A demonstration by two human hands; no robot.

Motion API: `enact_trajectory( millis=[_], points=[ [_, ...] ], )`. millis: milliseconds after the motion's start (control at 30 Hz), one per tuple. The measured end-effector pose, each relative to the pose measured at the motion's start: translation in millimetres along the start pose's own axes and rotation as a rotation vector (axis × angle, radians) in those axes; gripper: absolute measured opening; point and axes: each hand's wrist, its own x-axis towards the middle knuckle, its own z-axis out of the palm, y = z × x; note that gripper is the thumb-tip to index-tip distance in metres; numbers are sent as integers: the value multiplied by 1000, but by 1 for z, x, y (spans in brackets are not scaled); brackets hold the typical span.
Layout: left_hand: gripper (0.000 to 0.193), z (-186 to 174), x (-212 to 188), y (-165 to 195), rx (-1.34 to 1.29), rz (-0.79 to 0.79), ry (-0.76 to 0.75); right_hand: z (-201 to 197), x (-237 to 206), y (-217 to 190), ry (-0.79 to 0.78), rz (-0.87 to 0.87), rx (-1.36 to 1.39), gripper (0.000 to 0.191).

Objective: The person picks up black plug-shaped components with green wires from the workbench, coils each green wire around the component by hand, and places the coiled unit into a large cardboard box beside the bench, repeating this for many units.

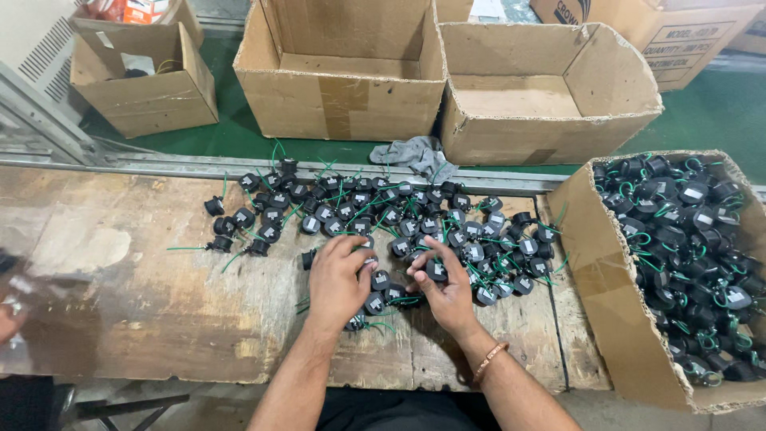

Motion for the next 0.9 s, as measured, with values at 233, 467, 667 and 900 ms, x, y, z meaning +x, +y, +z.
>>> enact_trajectory(
  millis=[233, 467, 667, 900],
  points=[
    [26, 3, -2, -4, 93, -47, 86, -9, -2, 15, 18, -149, -103, 19],
    [17, -1, 0, 0, -124, -41, 207, -6, -2, 4, -4, -290, -297, 29],
    [22, -5, -5, 8, -415, 198, 323, 3, -2, -18, -67, -153, -373, 53],
    [24, 10, -20, 14, -671, 336, 294, 11, 0, -33, -268, -320, -551, 59]
  ],
)
